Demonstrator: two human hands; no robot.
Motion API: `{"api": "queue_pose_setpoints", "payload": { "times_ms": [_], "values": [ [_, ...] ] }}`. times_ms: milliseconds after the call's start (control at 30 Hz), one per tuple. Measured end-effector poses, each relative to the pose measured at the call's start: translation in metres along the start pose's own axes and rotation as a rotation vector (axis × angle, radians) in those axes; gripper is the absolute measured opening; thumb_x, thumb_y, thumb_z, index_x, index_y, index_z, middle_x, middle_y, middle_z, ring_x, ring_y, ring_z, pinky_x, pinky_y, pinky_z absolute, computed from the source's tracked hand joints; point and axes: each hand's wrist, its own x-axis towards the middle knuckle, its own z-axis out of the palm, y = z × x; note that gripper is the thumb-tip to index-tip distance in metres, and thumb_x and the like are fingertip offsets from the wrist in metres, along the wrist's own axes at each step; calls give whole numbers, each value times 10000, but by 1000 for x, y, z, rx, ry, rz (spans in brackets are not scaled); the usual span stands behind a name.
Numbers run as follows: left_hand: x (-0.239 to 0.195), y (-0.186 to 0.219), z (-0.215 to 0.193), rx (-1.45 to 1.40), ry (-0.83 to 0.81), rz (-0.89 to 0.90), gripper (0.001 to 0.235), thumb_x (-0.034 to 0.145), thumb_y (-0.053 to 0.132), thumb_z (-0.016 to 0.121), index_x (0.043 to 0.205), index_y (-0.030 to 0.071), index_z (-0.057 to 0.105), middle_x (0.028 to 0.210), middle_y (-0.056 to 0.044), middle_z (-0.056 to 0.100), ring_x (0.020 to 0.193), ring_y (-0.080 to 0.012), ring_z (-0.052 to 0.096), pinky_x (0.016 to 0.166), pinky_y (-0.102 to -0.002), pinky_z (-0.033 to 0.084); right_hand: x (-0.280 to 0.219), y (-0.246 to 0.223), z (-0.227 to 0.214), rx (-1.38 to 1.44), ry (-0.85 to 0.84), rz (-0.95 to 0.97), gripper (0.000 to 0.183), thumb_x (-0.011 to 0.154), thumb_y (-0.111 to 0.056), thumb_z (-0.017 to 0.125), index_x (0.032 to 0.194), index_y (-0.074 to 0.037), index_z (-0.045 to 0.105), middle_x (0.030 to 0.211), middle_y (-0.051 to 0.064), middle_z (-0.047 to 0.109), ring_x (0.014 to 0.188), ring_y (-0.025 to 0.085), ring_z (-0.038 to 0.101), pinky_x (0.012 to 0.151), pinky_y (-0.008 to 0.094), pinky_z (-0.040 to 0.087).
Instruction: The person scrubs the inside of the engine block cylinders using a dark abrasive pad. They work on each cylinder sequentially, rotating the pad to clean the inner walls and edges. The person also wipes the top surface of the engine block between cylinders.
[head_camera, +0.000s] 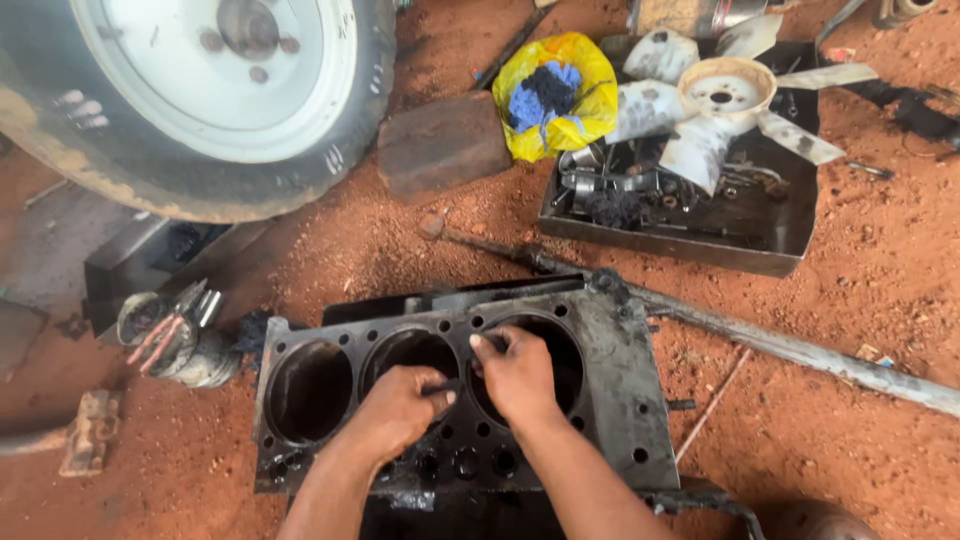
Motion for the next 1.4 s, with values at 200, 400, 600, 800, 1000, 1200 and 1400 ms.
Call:
{"api": "queue_pose_setpoints", "payload": {
  "times_ms": [200, 400, 600, 800, 1000, 1200, 1400],
  "values": [
    [16, 8, 30, -230, 390, -49, 284, 894, 240, 718, 1069, 23, 771, 932, -153, 800, 832, -216, 746, 812, -357, 550, 6, -19, -39, -736, -577, -101, 225, 814, -231, 795, 941, -45, 797, 822, 101, 757, 735, 216, 718, 718, 371, 553],
    [28, -9, 11, -172, 76, -22, 290, 864, 229, 752, 1082, 38, 763, 955, -102, 815, 868, -154, 718, 829, -337, 545, 5, -10, -20, -299, -277, -70, 238, 858, -224, 772, 933, 1, 774, 762, 118, 772, 683, 192, 686, 673, 351, 542],
    [12, -7, 6, -56, -29, -78, 312, 897, 242, 742, 1083, -7, 775, 895, -219, 764, 757, -247, 669, 802, -425, 543, -4, -16, 18, -52, 431, 89, 239, 865, -240, 758, 972, -26, 764, 788, 119, 783, 698, 214, 724, 708, 354, 561],
    [26, -8, 32, -42, 377, -44, 313, 885, 244, 747, 1136, 58, 765, 1044, -179, 765, 987, -284, 707, 883, -384, 538, -6, -18, -14, -619, -106, -103, 231, 836, -294, 814, 972, -108, 795, 904, 146, 753, 850, 290, 737, 765, 375, 563],
    [-3, -2, -15, 324, -203, -36, 327, 874, 277, 737, 1157, 114, 740, 1044, -144, 776, 1009, -291, 763, 910, -411, 557, 2, -46, -42, -818, -765, 73, 258, 808, -235, 780, 961, -28, 768, 832, 150, 775, 735, 242, 757, 711, 406, 591],
    [-27, 23, -17, 284, -66, 20, 291, 892, 290, 723, 1132, 129, 755, 1029, -175, 755, 1019, -350, 712, 904, -425, 537, -14, -42, -20, -594, -275, -37, 274, 833, -276, 753, 983, -50, 786, 789, 179, 779, 719, 264, 768, 740, 396, 578],
    [-33, 9, -28, 714, -147, 366, 154, 841, 189, 691, 931, 88, 764, 930, -187, 735, 961, -394, 699, 862, -489, 547, -7, -71, -39, -1250, -885, -258, 291, 800, -308, 785, 1024, -123, 786, 996, 134, 759, 959, 324, 720, 835, 439, 550]
  ]
}}
